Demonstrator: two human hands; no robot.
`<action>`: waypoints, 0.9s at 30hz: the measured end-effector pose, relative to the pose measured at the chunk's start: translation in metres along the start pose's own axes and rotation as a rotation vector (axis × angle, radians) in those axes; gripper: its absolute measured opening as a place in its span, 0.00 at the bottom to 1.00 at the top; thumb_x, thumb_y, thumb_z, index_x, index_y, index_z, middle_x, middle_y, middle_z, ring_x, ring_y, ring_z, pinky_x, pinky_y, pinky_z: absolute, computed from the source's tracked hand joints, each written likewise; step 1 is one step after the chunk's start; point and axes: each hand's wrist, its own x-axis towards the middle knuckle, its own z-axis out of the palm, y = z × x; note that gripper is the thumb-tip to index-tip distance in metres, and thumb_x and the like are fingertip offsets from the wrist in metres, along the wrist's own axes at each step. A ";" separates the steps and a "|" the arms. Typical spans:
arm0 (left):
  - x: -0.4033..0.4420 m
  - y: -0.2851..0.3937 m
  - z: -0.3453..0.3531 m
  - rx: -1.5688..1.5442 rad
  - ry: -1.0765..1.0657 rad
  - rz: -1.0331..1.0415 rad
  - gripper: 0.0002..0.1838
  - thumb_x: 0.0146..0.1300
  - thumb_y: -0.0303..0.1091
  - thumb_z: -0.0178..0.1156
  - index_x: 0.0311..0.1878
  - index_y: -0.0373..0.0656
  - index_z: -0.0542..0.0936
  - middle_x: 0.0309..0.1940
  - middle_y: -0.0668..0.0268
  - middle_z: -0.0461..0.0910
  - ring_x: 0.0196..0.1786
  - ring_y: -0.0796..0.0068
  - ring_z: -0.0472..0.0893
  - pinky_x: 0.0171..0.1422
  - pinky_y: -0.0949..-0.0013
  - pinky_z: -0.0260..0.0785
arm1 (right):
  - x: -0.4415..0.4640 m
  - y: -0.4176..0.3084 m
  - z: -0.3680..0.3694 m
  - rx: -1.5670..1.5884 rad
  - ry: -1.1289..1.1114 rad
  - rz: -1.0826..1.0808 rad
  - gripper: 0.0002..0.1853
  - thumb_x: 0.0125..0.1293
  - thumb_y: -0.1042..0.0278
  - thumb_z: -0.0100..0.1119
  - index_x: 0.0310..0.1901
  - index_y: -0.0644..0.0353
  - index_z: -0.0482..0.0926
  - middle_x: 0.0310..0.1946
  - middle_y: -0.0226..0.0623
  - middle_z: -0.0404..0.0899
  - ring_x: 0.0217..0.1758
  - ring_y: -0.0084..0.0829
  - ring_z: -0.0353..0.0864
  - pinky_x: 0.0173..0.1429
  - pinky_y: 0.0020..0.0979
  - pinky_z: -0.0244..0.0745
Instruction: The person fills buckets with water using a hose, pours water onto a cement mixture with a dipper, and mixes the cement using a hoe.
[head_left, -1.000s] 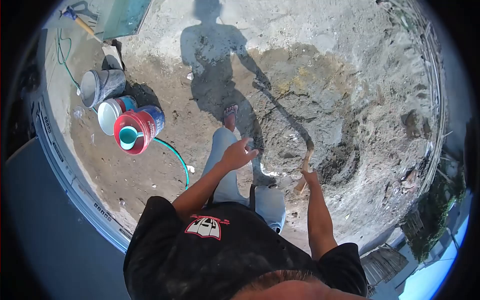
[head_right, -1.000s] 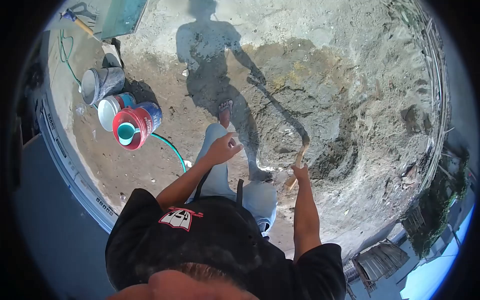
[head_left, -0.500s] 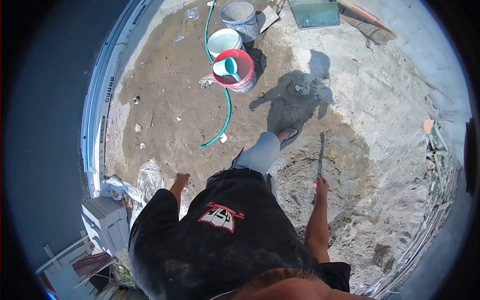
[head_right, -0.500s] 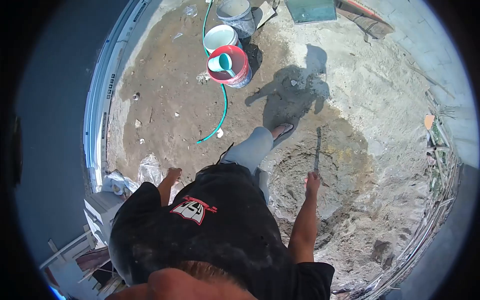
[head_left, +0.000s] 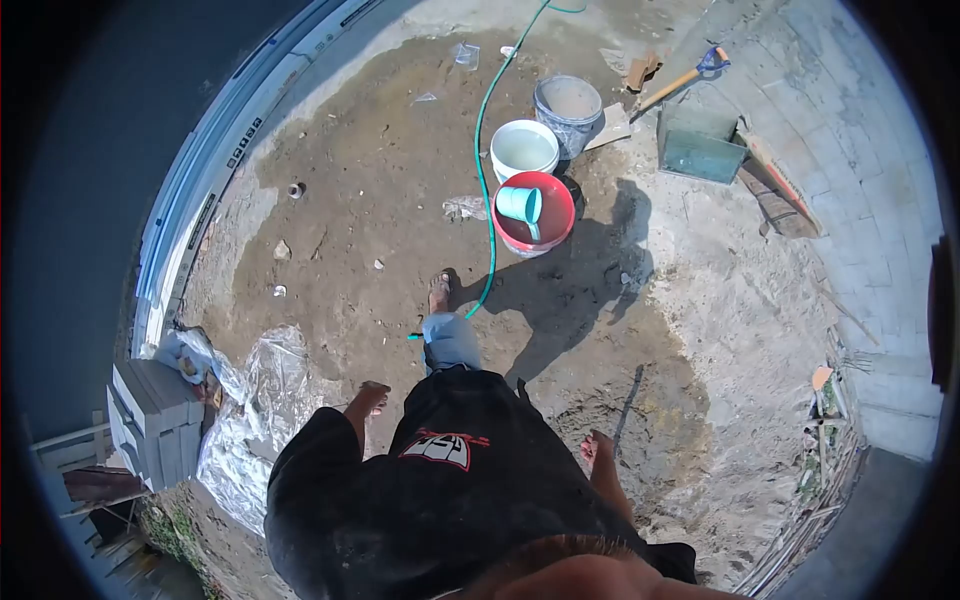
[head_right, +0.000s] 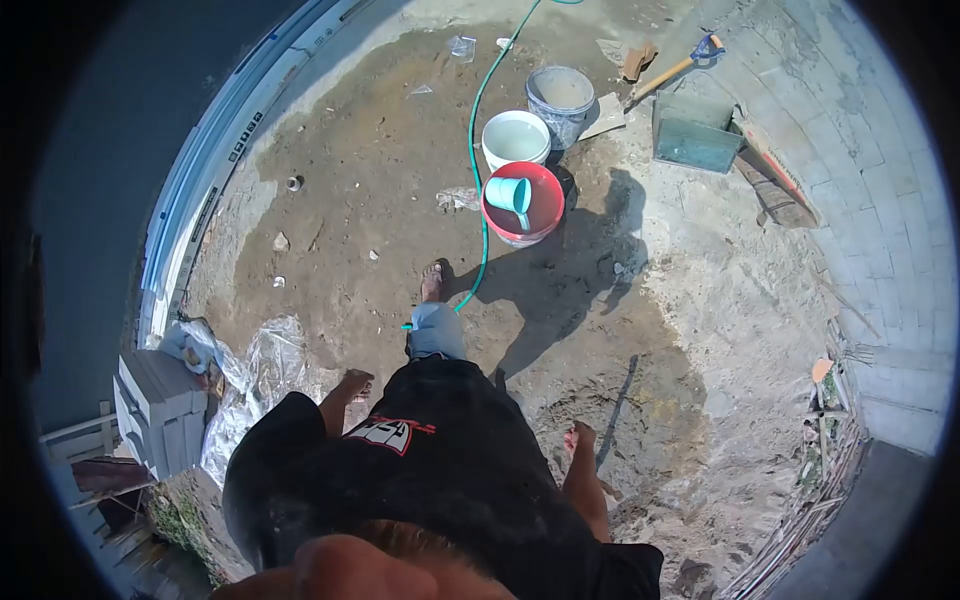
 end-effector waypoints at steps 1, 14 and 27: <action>0.009 0.029 -0.019 -0.045 0.025 0.033 0.12 0.58 0.45 0.61 0.39 0.48 0.78 0.28 0.70 0.77 0.27 0.74 0.77 0.33 0.61 0.70 | 0.001 -0.025 0.023 -0.041 0.060 -0.056 0.08 0.62 0.61 0.56 0.39 0.55 0.74 0.26 0.32 0.72 0.24 0.30 0.73 0.23 0.32 0.65; 0.096 0.369 -0.244 -0.268 0.089 0.433 0.16 0.60 0.43 0.60 0.48 0.47 0.77 0.28 0.71 0.76 0.27 0.77 0.76 0.29 0.69 0.70 | -0.059 -0.370 0.460 -0.345 -0.185 -0.722 0.20 0.60 0.61 0.61 0.49 0.65 0.76 0.29 0.36 0.78 0.28 0.28 0.78 0.29 0.34 0.73; 0.103 0.651 -0.303 -0.122 0.168 1.082 0.21 0.61 0.41 0.62 0.51 0.35 0.75 0.34 0.58 0.81 0.33 0.71 0.80 0.36 0.67 0.72 | 0.056 -0.506 0.582 -1.027 -0.102 -0.499 0.15 0.61 0.62 0.54 0.40 0.67 0.78 0.26 0.42 0.81 0.23 0.35 0.82 0.23 0.40 0.78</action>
